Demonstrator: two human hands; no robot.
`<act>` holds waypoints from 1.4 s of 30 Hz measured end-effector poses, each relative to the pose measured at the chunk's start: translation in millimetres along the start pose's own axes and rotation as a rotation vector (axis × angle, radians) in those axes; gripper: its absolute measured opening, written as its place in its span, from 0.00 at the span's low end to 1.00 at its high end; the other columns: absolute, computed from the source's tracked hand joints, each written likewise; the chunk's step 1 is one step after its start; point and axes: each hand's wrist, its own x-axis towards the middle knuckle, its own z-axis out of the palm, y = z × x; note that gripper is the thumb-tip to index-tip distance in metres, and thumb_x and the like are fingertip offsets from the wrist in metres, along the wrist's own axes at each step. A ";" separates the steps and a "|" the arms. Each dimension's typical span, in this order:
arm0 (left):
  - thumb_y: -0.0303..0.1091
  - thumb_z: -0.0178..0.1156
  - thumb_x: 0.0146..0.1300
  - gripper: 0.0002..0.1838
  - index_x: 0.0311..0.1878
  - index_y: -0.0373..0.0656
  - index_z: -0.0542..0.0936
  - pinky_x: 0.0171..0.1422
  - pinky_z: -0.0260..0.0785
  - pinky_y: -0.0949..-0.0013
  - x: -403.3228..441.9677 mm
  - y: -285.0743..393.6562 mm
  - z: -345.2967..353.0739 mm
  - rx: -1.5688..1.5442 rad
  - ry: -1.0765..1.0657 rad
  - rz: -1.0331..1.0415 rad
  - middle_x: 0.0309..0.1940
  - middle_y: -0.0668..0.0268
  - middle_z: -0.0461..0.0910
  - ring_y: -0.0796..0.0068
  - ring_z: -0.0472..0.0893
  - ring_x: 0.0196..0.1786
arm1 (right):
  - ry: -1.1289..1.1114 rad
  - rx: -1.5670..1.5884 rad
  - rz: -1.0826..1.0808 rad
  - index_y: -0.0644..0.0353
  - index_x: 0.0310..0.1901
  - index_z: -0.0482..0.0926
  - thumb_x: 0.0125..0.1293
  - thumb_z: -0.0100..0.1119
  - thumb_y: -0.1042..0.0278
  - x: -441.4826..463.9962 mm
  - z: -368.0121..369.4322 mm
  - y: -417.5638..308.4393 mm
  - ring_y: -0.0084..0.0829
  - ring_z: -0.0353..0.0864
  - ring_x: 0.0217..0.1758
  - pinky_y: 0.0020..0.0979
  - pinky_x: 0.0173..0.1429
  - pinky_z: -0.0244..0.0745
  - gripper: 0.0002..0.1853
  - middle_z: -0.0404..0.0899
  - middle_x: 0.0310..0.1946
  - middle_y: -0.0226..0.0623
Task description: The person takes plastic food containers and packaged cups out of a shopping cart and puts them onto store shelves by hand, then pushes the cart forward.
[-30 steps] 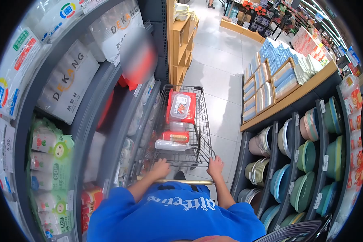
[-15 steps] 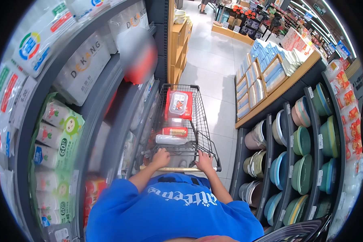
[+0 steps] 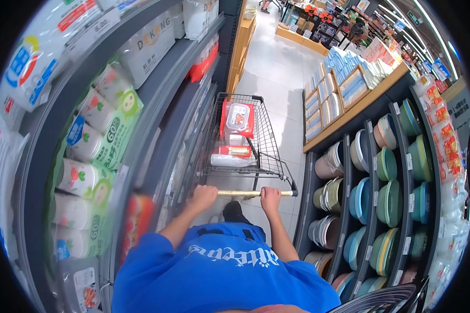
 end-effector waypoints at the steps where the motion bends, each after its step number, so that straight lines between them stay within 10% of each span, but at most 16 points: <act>1: 0.37 0.63 0.62 0.15 0.50 0.44 0.83 0.66 0.65 0.54 -11.2 -0.5 2.6 0.019 0.075 0.055 0.56 0.59 0.78 0.55 0.75 0.61 | 0.044 0.009 -0.012 0.56 0.43 0.84 0.70 0.54 0.61 -8.3 1.7 -4.9 0.42 0.79 0.52 0.48 0.64 0.64 0.11 0.84 0.40 0.40; 15: 0.31 0.64 0.54 0.28 0.61 0.40 0.76 0.76 0.55 0.52 -68.4 -13.2 4.2 0.093 0.502 0.209 0.58 0.60 0.75 0.61 0.70 0.67 | 0.093 -0.033 -0.064 0.55 0.53 0.80 0.67 0.59 0.60 -42.2 9.2 -15.9 0.40 0.71 0.64 0.53 0.75 0.55 0.16 0.78 0.53 0.35; 25: 0.30 0.67 0.54 0.28 0.61 0.43 0.74 0.77 0.54 0.50 -74.3 -2.4 27.2 0.132 0.499 0.073 0.60 0.61 0.74 0.62 0.69 0.69 | -0.246 -0.106 -0.056 0.52 0.75 0.58 0.57 0.72 0.55 -81.6 -22.4 -14.3 0.49 0.51 0.81 0.57 0.77 0.54 0.47 0.57 0.75 0.41; 42: 0.30 0.59 0.56 0.17 0.51 0.44 0.81 0.74 0.57 0.47 -170.0 50.2 96.2 0.249 0.590 -0.051 0.51 0.64 0.80 0.66 0.74 0.63 | -0.294 0.079 -0.091 0.53 0.73 0.63 0.59 0.71 0.57 -188.6 -64.8 23.8 0.53 0.51 0.81 0.51 0.79 0.57 0.42 0.57 0.76 0.49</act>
